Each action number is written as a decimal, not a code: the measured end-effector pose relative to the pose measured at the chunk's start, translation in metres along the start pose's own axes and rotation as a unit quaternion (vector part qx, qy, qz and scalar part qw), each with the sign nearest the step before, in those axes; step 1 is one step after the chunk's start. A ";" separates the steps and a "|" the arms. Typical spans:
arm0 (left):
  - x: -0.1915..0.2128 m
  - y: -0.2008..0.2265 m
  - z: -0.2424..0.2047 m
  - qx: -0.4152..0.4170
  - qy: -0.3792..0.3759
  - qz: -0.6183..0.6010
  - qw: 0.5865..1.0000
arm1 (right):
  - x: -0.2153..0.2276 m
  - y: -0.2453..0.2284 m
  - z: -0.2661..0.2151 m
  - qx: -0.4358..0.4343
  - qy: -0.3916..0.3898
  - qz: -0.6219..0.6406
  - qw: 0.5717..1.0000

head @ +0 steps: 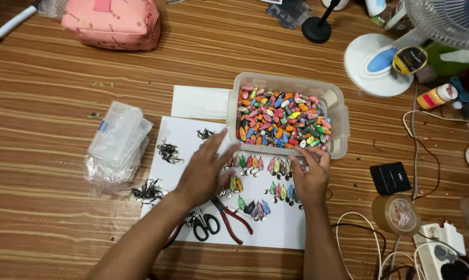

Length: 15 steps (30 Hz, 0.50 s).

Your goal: Assemble fishing lures by attaching hooks to lure bodies using pliers and scissors.

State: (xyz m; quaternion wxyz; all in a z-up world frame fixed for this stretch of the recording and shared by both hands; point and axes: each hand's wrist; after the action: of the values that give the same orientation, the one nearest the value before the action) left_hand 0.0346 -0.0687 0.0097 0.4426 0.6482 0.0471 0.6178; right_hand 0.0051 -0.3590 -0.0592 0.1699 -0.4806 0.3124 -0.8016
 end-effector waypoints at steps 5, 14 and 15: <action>-0.030 -0.014 -0.004 -0.025 -0.019 0.081 0.996 | 0.001 0.010 -0.004 -0.013 -0.005 0.009 1.000; -0.063 -0.023 -0.011 -0.015 -0.034 0.145 0.989 | 0.005 0.010 -0.020 -0.047 -0.010 0.001 0.999; -0.068 -0.025 -0.014 -0.026 -0.014 0.167 0.986 | 0.005 0.010 -0.021 -0.047 -0.014 -0.006 0.999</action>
State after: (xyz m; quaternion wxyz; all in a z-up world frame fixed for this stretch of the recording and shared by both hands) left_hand 0.0194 -0.0875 -0.0599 0.3507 0.6440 -0.0838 0.6747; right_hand -0.0161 -0.3626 -0.0697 0.1469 -0.5006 0.3447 -0.7804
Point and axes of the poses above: each hand's wrist, its own z-axis towards the middle knuckle, its own x-axis out of the back of the hand, y = z × x, and after that the axes turned 4 degrees about -z, right-handed
